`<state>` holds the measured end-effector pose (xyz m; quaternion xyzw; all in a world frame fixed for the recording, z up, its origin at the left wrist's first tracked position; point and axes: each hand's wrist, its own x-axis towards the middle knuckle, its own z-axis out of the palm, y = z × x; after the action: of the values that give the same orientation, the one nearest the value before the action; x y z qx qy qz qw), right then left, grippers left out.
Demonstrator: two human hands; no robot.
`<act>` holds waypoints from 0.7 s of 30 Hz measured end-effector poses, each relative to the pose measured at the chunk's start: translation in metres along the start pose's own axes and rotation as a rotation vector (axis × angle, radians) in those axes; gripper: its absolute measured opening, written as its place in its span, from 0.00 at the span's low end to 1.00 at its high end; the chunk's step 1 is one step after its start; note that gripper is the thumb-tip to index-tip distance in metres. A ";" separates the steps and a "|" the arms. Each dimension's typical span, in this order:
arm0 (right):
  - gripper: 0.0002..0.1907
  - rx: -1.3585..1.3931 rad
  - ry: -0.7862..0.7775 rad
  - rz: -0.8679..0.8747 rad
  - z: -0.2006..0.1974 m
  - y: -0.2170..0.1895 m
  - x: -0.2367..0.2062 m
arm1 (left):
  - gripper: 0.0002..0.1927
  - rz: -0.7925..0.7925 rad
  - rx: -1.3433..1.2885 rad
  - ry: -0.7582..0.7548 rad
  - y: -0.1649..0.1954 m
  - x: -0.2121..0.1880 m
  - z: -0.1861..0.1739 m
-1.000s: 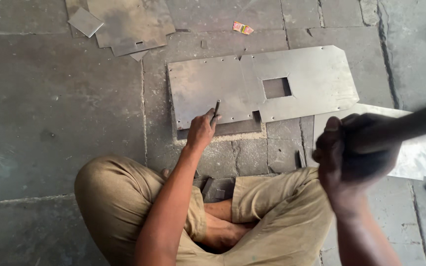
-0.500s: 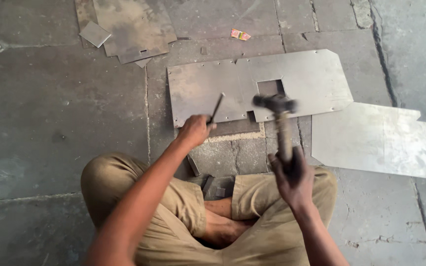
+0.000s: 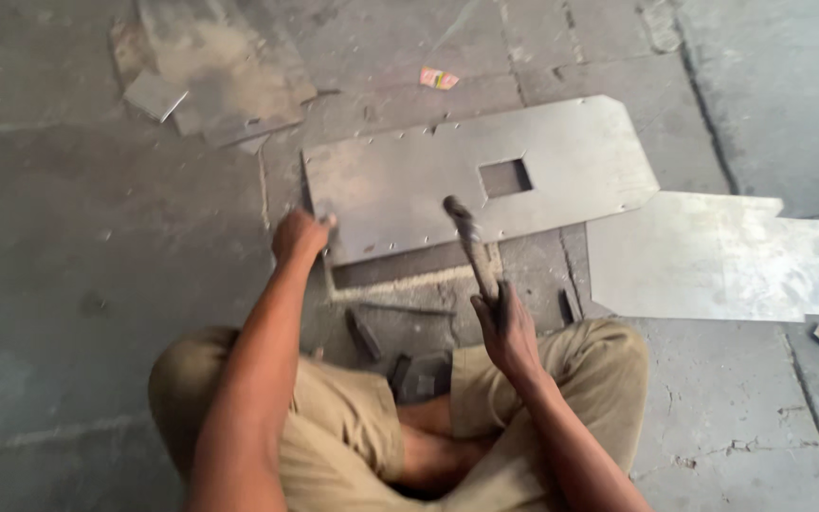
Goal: The person uses a hammer and a metal punch to mark and create holes in several metal sheets while sitting on the floor.
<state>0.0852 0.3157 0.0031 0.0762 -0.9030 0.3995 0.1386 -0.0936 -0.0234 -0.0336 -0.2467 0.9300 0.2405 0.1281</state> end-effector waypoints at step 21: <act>0.14 -0.098 -0.309 0.420 0.017 0.019 0.062 | 0.36 -0.082 -0.064 -0.018 -0.015 0.056 -0.013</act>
<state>0.0181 0.3141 -0.0022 -0.0597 -0.9277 0.3591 -0.0834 -0.1342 -0.0639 -0.0484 -0.2865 0.9097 0.2669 0.1382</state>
